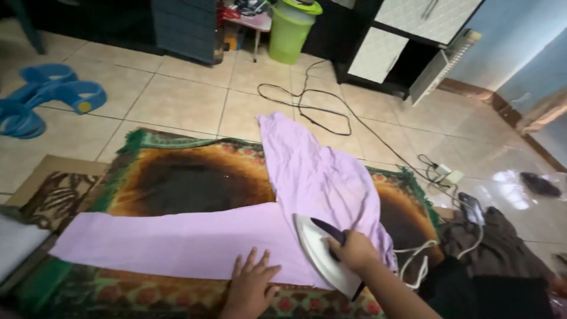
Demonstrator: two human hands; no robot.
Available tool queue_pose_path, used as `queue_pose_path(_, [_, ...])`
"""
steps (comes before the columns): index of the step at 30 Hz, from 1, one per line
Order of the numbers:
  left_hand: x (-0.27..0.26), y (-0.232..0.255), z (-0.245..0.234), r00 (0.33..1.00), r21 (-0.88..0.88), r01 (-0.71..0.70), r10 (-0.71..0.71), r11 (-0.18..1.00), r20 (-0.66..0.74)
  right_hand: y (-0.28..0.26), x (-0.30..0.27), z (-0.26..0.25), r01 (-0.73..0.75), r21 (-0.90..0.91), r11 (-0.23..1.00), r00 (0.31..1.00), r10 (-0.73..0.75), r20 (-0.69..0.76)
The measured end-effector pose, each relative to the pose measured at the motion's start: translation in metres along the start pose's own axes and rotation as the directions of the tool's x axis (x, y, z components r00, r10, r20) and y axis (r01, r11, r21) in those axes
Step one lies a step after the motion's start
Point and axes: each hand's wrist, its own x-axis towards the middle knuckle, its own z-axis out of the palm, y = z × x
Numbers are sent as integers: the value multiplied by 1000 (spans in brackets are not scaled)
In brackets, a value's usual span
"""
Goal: Ironing a purple long-sleeved shirt on a mat on the floor.
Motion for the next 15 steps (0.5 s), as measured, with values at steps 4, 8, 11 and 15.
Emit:
queue_pose_path(4, [5, 17, 17, 952, -81, 307, -306, 948, 28, 11, -17, -16, 96, -5, 995, 990, -95, 100])
queue_pose_path(8, [7, -28, 69, 967, -59, 219, -225, 974, -119, 33, -10, -44, 99, -47, 994, 985, -91, 145])
queue_pose_path(11, [6, -76, 65, 956, 113, -28, 59, 993, -289, 59, 5, -74, -16, 41, 999, 997, 12, 82])
queue_pose_path(15, [-25, -128, -40, 933, 67, 313, -293, 947, -209, 86, 20, -104, -43, -268, 963, 979, -12, -202])
